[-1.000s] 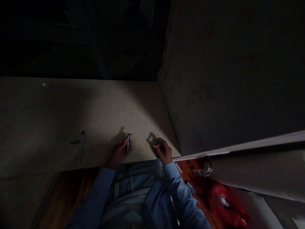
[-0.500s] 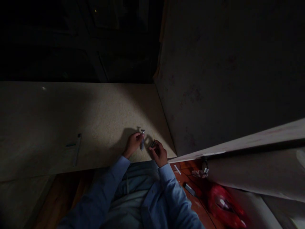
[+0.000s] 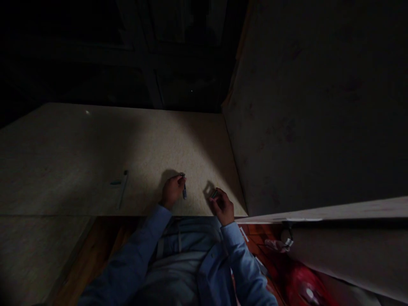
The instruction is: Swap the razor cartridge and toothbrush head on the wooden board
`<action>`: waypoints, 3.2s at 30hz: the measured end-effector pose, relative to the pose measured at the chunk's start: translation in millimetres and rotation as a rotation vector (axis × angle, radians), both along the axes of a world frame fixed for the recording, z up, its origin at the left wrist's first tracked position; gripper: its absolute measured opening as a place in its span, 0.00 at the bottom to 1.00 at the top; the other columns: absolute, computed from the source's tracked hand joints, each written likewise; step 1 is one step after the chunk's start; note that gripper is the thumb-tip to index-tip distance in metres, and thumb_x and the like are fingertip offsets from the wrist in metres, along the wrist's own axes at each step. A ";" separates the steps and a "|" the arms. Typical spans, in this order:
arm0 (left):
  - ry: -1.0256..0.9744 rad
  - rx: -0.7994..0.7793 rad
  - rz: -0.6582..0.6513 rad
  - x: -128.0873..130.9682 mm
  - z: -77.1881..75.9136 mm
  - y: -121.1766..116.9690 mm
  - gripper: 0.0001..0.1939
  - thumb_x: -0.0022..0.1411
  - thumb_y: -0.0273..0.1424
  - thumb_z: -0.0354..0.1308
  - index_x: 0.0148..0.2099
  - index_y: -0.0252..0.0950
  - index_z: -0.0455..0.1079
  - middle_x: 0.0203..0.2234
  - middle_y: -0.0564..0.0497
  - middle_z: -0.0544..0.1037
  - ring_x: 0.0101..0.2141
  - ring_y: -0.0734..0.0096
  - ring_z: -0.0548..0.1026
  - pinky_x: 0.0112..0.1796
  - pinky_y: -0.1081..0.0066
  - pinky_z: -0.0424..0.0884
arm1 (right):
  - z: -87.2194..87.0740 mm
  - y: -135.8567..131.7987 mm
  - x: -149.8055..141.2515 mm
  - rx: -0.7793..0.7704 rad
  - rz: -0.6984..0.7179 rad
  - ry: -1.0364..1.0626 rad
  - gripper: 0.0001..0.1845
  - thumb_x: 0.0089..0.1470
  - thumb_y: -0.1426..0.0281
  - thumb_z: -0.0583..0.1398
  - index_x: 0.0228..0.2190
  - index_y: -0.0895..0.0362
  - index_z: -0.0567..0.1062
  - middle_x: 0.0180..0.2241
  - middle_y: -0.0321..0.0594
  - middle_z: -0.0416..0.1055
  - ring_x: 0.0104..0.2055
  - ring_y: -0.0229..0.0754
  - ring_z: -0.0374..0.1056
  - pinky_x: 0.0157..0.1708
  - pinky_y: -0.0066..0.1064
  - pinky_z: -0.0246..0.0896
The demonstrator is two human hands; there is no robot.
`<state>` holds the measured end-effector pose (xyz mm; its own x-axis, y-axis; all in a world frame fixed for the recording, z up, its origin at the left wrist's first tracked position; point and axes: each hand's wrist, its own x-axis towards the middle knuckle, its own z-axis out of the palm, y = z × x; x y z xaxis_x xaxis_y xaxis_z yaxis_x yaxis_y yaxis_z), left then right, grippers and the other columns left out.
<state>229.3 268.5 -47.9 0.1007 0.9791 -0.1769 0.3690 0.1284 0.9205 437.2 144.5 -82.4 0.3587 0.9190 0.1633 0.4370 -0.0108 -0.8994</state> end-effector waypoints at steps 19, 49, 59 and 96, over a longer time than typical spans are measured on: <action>0.925 0.247 0.549 -211.6 -3.8 3.2 0.41 0.59 0.50 0.60 0.61 0.19 0.64 0.50 0.27 0.73 0.52 0.41 0.71 0.52 0.53 0.67 | -2.4 0.2 -1.3 -0.068 -0.042 -0.160 0.38 0.47 0.43 0.63 0.49 0.60 0.77 0.29 0.43 0.79 0.29 0.48 0.76 0.29 0.32 0.71; 0.686 0.193 0.196 -112.5 4.1 -1.8 0.27 0.60 0.34 0.63 0.60 0.30 0.66 0.56 0.34 0.69 0.58 0.51 0.69 0.52 0.62 0.71 | 0.2 36.3 -72.6 0.025 0.244 0.116 0.32 0.50 0.52 0.67 0.51 0.57 0.75 0.28 0.38 0.75 0.31 0.45 0.73 0.35 0.36 0.71; 0.655 0.055 0.032 -132.9 4.6 -48.4 0.10 0.62 0.26 0.53 0.43 0.37 0.74 0.41 0.44 0.80 0.45 0.58 0.78 0.47 0.64 0.70 | -2.1 56.9 -83.2 0.017 0.102 0.454 0.30 0.49 0.56 0.69 0.50 0.55 0.72 0.23 0.34 0.70 0.24 0.41 0.67 0.27 0.33 0.65; -0.200 0.151 -0.074 -39.6 -23.1 -79.1 0.21 0.65 0.47 0.55 0.47 0.37 0.79 0.43 0.44 0.82 0.44 0.60 0.78 0.50 0.62 0.72 | -14.6 58.0 -58.1 -0.041 0.276 0.748 0.32 0.37 0.55 0.75 0.44 0.53 0.80 0.32 0.36 0.75 0.34 0.43 0.71 0.39 0.37 0.69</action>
<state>189.7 189.4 -71.0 0.1915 0.9815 0.0010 0.1810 -0.0364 0.9828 379.2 202.5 -97.0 0.1182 0.9908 -0.0665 -0.2902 -0.0296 -0.9565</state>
